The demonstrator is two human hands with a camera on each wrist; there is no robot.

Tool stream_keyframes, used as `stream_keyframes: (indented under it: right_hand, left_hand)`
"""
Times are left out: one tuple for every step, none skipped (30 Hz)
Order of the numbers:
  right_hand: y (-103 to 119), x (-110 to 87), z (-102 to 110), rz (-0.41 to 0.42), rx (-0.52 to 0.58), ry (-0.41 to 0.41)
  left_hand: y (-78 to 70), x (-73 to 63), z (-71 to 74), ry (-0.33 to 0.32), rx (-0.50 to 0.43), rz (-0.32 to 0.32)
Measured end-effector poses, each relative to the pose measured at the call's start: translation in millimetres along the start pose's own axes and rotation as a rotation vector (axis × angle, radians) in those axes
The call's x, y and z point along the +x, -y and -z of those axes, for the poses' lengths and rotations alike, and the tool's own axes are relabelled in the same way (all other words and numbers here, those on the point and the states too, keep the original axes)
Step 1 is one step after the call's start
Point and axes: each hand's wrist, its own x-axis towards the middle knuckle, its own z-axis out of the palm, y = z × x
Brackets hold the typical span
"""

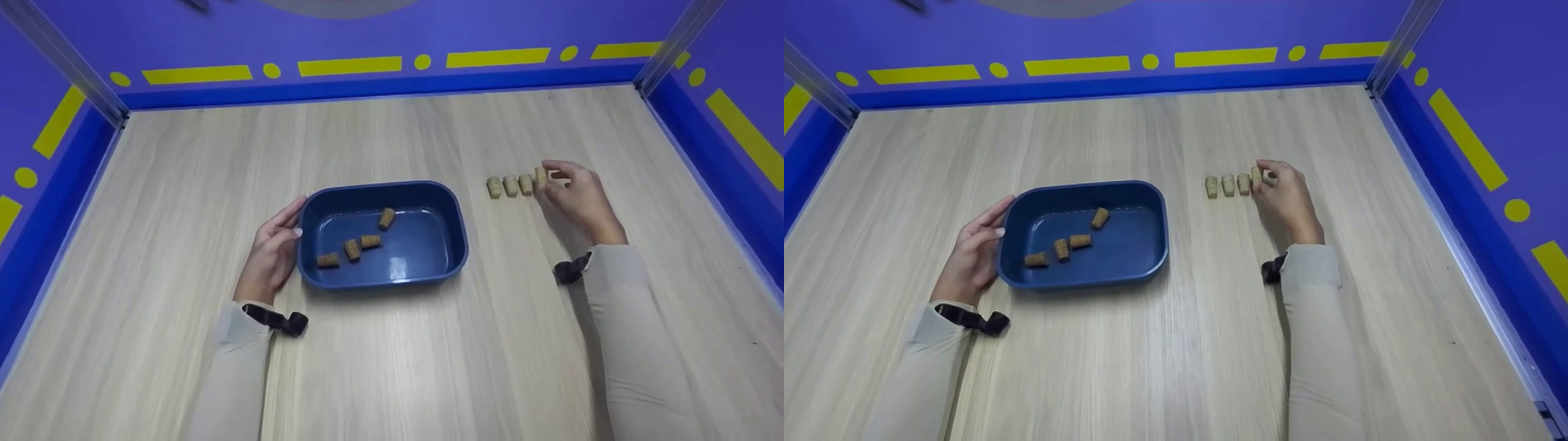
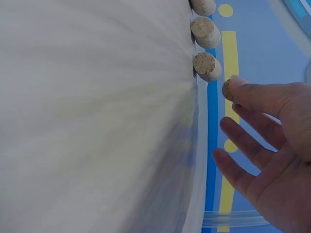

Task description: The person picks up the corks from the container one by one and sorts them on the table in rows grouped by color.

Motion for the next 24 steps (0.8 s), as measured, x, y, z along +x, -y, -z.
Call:
stream_keyframes:
  right_hand:
    - [0.0,0.5,0.6,-0.014,-0.004,0.011]
    - [-0.2,1.1,1.1,-0.025,-0.009,0.020]
    - [-0.8,2.0,1.4,-0.034,-0.013,0.029]
    - [-1.3,2.6,1.6,-0.039,-0.018,0.037]
    - [-2.1,3.4,1.7,-0.041,-0.025,0.044]
    - [-2.9,4.1,2.1,-0.043,-0.030,0.050]
    - [-3.9,4.9,2.4,-0.043,-0.036,0.056]
    - [-4.7,5.7,2.8,-0.045,-0.043,0.063]
    - [-5.4,6.3,3.4,-0.046,-0.048,0.070]
    - [-6.0,6.7,4.0,-0.048,-0.054,0.077]
    - [-6.6,7.2,4.6,-0.049,-0.061,0.083]
    - [-6.9,7.5,5.1,-0.050,-0.068,0.088]
    - [-7.3,7.6,5.4,-0.046,-0.078,0.090]
    - [-7.8,7.7,5.6,-0.044,-0.083,0.094]
    - [-8.4,7.5,5.7,-0.038,-0.086,0.100]
    - [-8.8,7.5,5.6,-0.022,-0.092,0.102]
    - [-9.0,7.3,5.5,-0.010,-0.094,0.104]
    - [-9.3,7.1,5.4,0.001,-0.096,0.106]
    - [-9.6,7.0,5.2,0.011,-0.094,0.109]
    - [-9.7,7.0,5.1,0.018,-0.093,0.113]
    - [-9.5,6.9,4.9,0.025,-0.096,0.115]
    - [-9.4,7.0,4.7,0.029,-0.100,0.117]
    - [-9.3,7.0,4.6,0.023,-0.100,0.121]
    - [-9.3,7.1,4.4,0.019,-0.101,0.127]
  left_hand:
    - [-0.2,0.1,0.0,0.000,-0.001,0.001]
    - [-0.2,0.1,0.0,-0.001,-0.003,0.001]
    - [-0.2,0.0,-0.1,-0.003,-0.005,0.002]
    - [-0.2,-0.1,-0.2,-0.005,-0.007,0.003]
    - [-0.3,-0.2,-0.3,-0.007,-0.009,0.005]
    - [-0.3,-0.3,-0.4,-0.008,-0.012,0.006]
    - [-0.4,-0.2,-0.5,-0.008,-0.012,0.007]
    - [-0.4,-0.2,-0.4,-0.008,-0.013,0.007]
    - [-0.5,-0.1,-0.3,-0.007,-0.015,0.008]
    - [-0.6,0.1,-0.3,-0.005,-0.015,0.009]
    - [-0.6,0.3,-0.2,-0.005,-0.015,0.009]
    - [-0.7,0.5,-0.4,-0.004,-0.016,0.009]
    - [-0.9,0.7,-0.6,-0.002,-0.014,0.008]
    - [-0.9,0.9,-0.8,-0.003,-0.013,0.007]
    - [-1.0,1.0,-1.1,-0.003,-0.012,0.007]
    - [-1.0,1.1,-1.4,-0.007,-0.009,0.007]
    - [-1.0,1.2,-1.6,-0.011,-0.007,0.007]
    - [-1.0,1.2,-1.7,-0.014,-0.003,0.007]
    - [-0.9,1.2,-1.7,-0.017,0.001,0.007]
    - [-0.8,1.3,-1.6,-0.020,0.004,0.008]
    - [-0.8,1.2,-1.5,-0.022,0.006,0.009]
    - [-0.7,1.2,-1.5,-0.024,0.009,0.009]
    - [-0.6,1.1,-1.5,-0.023,0.011,0.009]
    - [-0.6,0.9,-1.4,-0.023,0.012,0.010]
